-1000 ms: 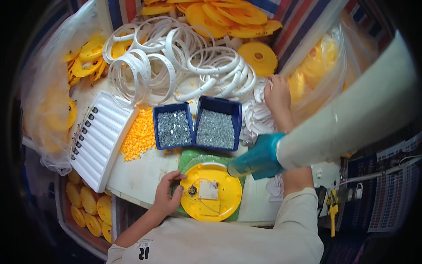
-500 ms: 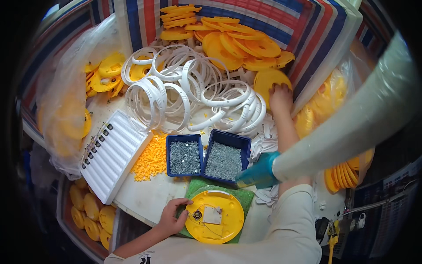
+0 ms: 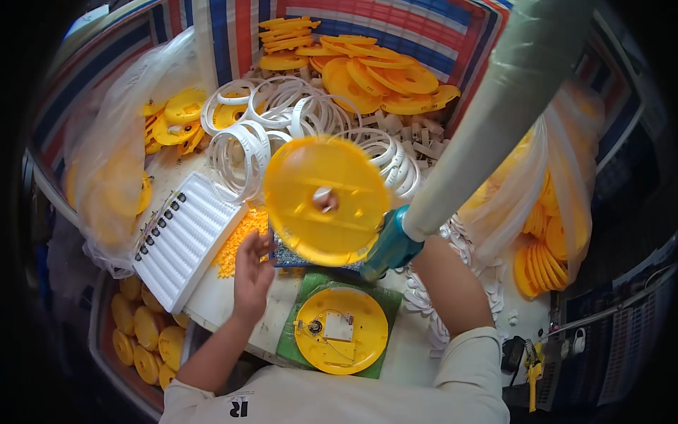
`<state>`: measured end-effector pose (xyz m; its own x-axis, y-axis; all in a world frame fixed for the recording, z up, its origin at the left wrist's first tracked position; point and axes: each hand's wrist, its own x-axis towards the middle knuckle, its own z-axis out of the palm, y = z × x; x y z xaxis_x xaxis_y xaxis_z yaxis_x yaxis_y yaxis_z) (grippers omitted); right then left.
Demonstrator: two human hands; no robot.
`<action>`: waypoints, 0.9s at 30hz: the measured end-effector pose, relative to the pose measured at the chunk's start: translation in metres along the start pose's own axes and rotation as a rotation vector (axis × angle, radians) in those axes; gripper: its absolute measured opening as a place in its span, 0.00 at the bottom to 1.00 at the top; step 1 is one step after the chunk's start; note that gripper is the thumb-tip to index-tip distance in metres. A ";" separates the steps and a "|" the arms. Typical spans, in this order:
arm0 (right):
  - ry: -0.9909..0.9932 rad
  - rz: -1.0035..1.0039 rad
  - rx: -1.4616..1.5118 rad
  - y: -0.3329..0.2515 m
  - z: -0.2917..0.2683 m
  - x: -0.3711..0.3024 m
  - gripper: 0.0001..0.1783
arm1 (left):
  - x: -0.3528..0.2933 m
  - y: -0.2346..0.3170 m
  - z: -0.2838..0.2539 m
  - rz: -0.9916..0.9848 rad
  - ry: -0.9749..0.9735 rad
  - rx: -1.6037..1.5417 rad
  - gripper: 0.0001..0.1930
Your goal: Assemble yellow plastic toy components by inserting metal pins and using a pneumatic tool.
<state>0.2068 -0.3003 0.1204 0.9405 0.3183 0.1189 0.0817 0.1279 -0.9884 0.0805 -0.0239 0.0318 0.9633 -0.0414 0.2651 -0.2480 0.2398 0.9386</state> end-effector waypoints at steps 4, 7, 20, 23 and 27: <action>-0.249 0.042 -0.119 0.021 0.040 0.009 0.17 | 0.041 0.010 -0.019 -0.258 0.039 -0.318 0.29; -0.001 -0.321 -0.776 0.021 0.014 0.030 0.16 | 0.023 0.012 -0.039 -0.236 0.153 -0.376 0.25; 0.662 -0.794 -1.505 -0.056 -0.043 -0.021 0.10 | -0.057 0.024 -0.072 -0.389 0.171 -0.654 0.33; 0.921 -0.848 -1.329 -0.070 -0.085 -0.093 0.14 | -0.060 0.028 -0.064 -0.378 0.095 -0.582 0.34; 1.118 -0.476 -0.916 -0.090 -0.060 -0.180 0.20 | -0.063 0.033 -0.048 -0.362 -0.018 -0.511 0.34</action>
<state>0.0505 -0.4253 0.1821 0.4936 -0.4896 0.7188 0.2147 -0.7323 -0.6462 0.0160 0.0334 0.0357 0.9741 -0.2222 -0.0419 0.1783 0.6409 0.7466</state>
